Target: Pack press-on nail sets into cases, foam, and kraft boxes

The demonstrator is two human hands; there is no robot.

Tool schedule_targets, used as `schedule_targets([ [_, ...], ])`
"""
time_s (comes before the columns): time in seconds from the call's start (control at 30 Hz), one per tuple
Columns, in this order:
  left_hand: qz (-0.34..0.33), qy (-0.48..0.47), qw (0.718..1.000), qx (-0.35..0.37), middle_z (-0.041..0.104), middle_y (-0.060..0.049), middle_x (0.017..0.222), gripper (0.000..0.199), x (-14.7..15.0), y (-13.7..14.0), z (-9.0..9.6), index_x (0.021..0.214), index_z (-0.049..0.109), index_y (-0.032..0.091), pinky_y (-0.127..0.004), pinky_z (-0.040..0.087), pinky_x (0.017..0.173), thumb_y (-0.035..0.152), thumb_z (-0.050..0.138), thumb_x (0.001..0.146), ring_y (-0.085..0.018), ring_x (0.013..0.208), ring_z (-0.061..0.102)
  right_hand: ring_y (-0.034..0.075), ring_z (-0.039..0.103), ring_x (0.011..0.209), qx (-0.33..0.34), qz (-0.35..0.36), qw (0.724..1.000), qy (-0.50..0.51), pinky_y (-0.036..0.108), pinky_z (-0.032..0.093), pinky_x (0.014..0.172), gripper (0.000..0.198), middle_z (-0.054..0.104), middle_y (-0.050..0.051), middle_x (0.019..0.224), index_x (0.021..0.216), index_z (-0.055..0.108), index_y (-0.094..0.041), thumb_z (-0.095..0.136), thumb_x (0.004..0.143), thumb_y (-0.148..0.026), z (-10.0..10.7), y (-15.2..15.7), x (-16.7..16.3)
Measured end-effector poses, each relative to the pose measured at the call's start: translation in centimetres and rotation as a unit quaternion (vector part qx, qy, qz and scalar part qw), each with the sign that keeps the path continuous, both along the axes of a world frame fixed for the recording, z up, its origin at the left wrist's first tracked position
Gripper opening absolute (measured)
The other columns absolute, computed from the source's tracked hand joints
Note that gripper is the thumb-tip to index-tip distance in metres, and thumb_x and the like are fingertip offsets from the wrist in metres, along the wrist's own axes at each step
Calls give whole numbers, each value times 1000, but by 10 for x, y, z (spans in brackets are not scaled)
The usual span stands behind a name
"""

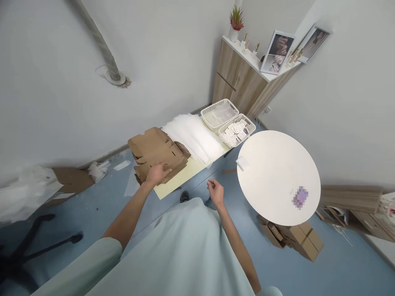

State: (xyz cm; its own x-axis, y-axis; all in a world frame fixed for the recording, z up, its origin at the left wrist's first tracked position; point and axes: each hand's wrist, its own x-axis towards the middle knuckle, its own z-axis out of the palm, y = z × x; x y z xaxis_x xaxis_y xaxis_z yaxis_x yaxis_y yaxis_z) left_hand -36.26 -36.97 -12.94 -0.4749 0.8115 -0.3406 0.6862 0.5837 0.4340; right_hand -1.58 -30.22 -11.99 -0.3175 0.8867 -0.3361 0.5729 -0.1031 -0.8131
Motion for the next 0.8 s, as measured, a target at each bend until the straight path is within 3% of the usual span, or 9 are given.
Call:
schedule_targets([
  [0.23, -56, -58, 997, -19, 81, -12, 126, 30, -26, -4, -1, 122, 79, 19, -34, 54, 102, 37, 65, 102, -29, 119, 75, 24, 81, 89, 23, 19, 998, -56, 34, 62, 89, 31, 83, 7, 101, 111, 77, -22, 55, 102, -42, 13, -22, -62],
  [0.4, -99, 3, 994, -38, 81, -14, 119, 43, -31, -6, 5, 120, 78, 17, -34, 55, 93, 31, 39, 112, -29, 109, 77, 23, 80, 97, 49, 136, 982, -121, 32, 59, 93, 34, 84, 6, 112, 133, 73, -24, 55, 106, -34, 29, -21, -130],
  [0.5, -106, 37, 992, -50, 81, -18, 113, 47, -26, -7, 9, 117, 77, 14, -36, 55, 91, 31, 33, 112, -31, 104, 78, 28, 78, 111, 67, 249, 946, -197, 36, 58, 96, 50, 83, 8, 118, 158, 57, -26, 54, 108, -31, 37, -19, -174],
  [0.6, -112, 53, 991, -53, 79, -19, 116, 43, -20, -8, 12, 117, 76, 13, -38, 55, 92, 27, 35, 110, -32, 108, 77, 32, 76, 120, 70, 349, 888, -290, 41, 59, 96, 63, 80, 14, 125, 169, 40, -28, 54, 108, -28, 38, -20, -209],
  [0.7, -118, 56, 990, -42, 77, -19, 124, 39, -16, -12, 12, 120, 76, 13, -37, 55, 93, 19, 39, 106, -31, 113, 75, 35, 75, 123, 60, 394, 849, -347, 45, 60, 98, 60, 77, 18, 132, 165, 46, -27, 57, 106, -25, 32, -23, -229],
  [0.8, -110, 57, 992, -37, 76, -19, 126, 39, -12, -16, 12, 122, 75, 15, -36, 55, 94, 18, 40, 106, -29, 113, 75, 36, 75, 123, 47, 394, 841, -368, 47, 61, 98, 52, 78, 21, 130, 153, 60, -22, 65, 101, -23, 24, -27, -235],
])
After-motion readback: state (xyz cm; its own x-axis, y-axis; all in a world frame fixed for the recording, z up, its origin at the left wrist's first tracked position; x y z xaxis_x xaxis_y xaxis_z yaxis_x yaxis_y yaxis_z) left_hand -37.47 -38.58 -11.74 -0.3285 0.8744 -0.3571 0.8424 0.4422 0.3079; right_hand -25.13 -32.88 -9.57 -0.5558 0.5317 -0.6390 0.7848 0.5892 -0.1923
